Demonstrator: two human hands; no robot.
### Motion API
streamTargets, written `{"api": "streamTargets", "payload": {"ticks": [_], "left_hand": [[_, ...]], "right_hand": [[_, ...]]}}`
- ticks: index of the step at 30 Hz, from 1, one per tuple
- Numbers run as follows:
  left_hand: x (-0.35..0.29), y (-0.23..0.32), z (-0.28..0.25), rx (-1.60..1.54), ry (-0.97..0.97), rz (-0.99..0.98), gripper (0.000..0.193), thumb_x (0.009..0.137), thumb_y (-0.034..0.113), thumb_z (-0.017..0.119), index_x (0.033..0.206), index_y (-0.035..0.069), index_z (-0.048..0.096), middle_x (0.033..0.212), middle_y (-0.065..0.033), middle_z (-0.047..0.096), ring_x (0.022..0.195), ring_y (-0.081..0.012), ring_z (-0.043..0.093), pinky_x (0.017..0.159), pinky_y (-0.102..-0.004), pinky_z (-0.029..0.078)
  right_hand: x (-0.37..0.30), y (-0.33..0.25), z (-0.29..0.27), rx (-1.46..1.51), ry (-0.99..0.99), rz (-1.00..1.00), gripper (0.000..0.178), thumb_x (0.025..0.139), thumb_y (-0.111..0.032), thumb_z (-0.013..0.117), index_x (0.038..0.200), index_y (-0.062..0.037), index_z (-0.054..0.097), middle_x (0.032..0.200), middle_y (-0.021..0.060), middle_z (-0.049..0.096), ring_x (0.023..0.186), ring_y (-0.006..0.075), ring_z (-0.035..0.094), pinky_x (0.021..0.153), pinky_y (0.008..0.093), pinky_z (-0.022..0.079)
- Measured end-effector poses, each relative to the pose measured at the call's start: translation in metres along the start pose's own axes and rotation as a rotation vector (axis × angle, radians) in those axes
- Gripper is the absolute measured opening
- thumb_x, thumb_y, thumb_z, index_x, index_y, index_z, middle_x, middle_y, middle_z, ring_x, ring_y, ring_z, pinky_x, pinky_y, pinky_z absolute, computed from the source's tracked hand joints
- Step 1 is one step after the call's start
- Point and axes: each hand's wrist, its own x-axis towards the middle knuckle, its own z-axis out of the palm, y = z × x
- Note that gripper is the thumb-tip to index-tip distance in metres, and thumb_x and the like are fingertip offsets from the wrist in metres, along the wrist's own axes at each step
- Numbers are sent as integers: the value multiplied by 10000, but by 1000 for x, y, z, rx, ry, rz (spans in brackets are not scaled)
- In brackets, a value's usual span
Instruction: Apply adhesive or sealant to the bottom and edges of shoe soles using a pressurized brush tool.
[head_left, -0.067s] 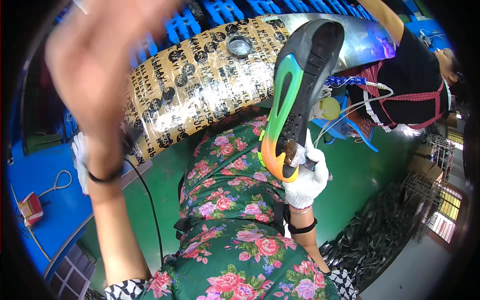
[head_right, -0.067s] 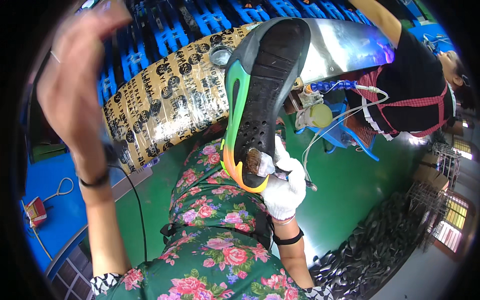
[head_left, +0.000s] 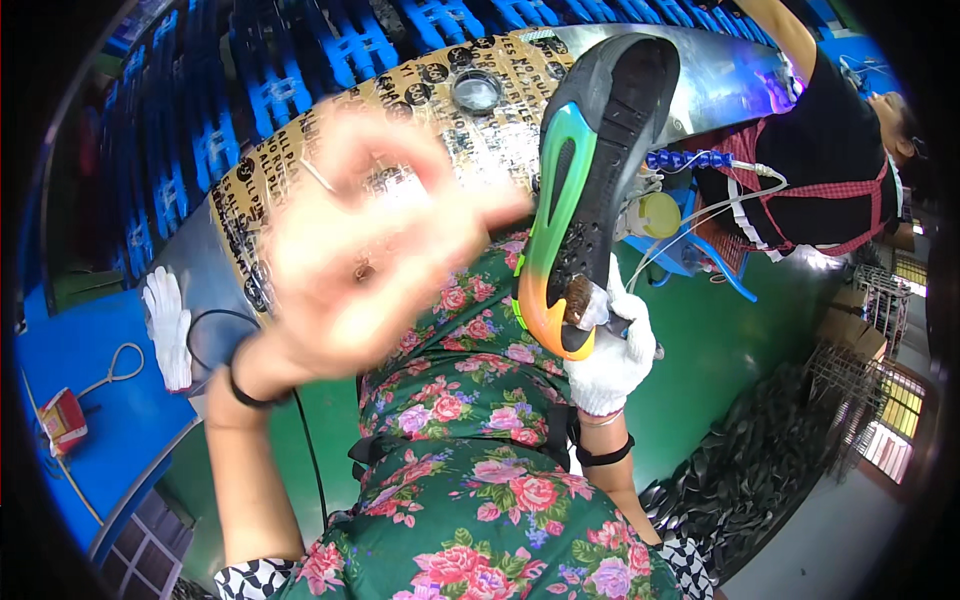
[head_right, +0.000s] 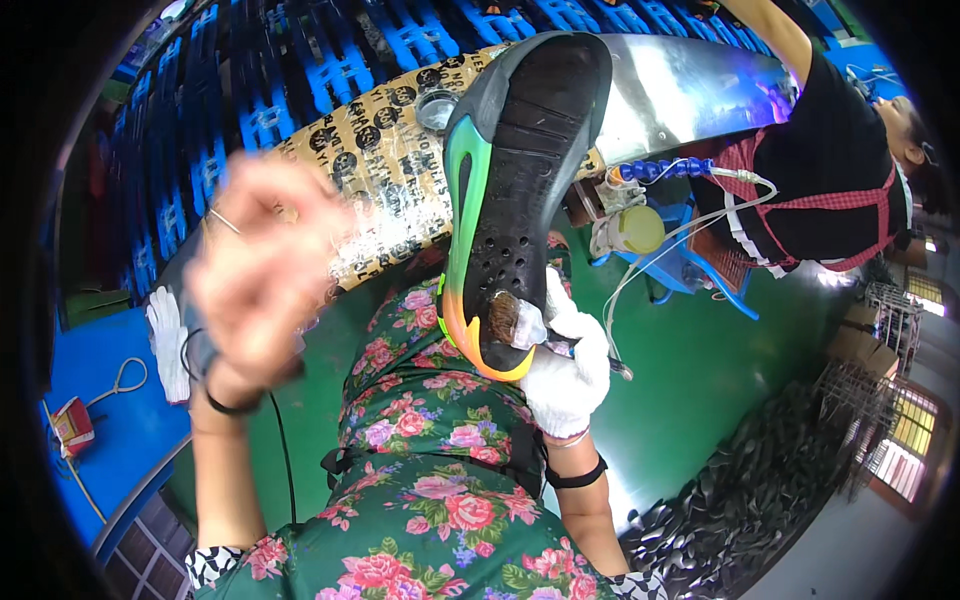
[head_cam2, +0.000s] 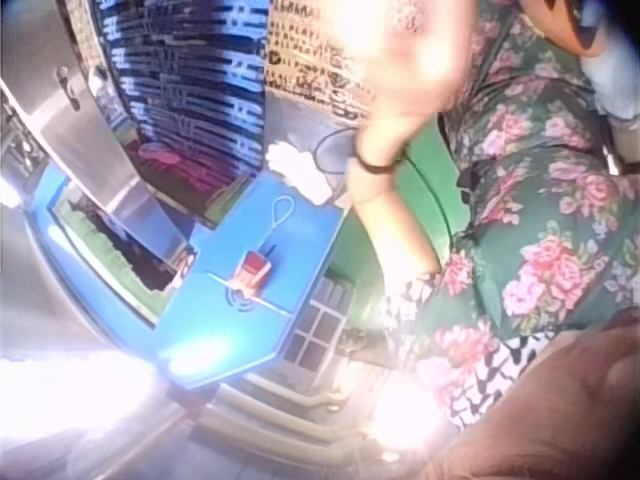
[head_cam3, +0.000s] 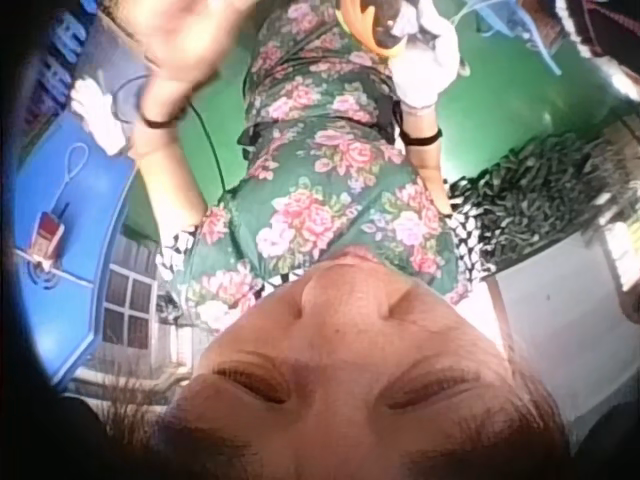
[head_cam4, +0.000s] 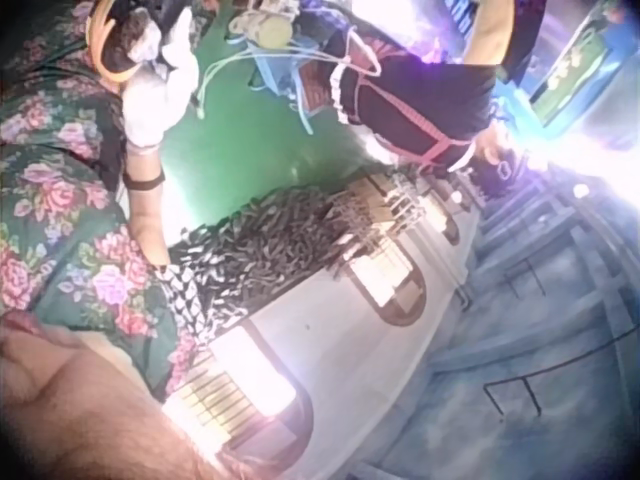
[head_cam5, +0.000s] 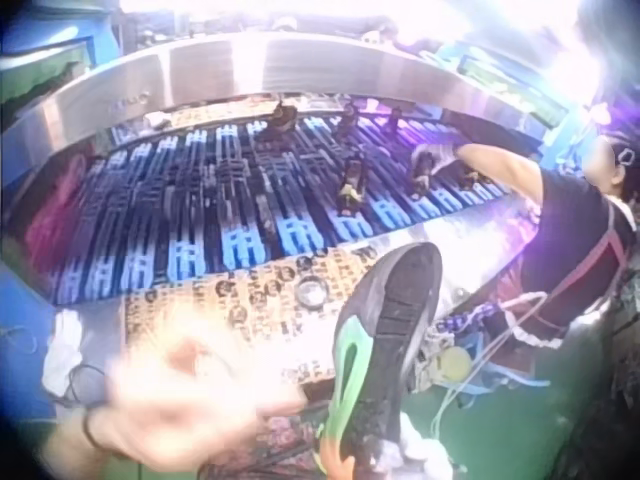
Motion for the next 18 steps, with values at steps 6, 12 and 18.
{"api": "streamTargets", "payload": {"ticks": [6,12,18], "left_hand": [[-55,39,65,-295,62,-420,330,888,80,669,1209,70,746,962,-58,582,886,-205,485,835,-344,372],[-54,51,81,-265,45,-426,345,912,116,636,1240,61,728,966,-57,579,906,-209,473,832,-352,335],[-50,54,94,-283,33,-439,369,932,144,601,1271,43,704,983,-63,569,902,-216,460,835,-361,319]], "right_hand": [[2,2,7,-1,79,51,636,921,-260,490,1451,86,421,1528,224,442,1364,367,493,1194,533,341],[-2,4,-1,-68,67,-36,585,943,-251,481,1418,89,464,1515,212,464,1359,362,497,1189,535,347],[-4,3,-13,-94,-126,-127,338,966,-257,502,1147,-4,631,1531,240,440,1359,377,499,1179,554,351]]}}
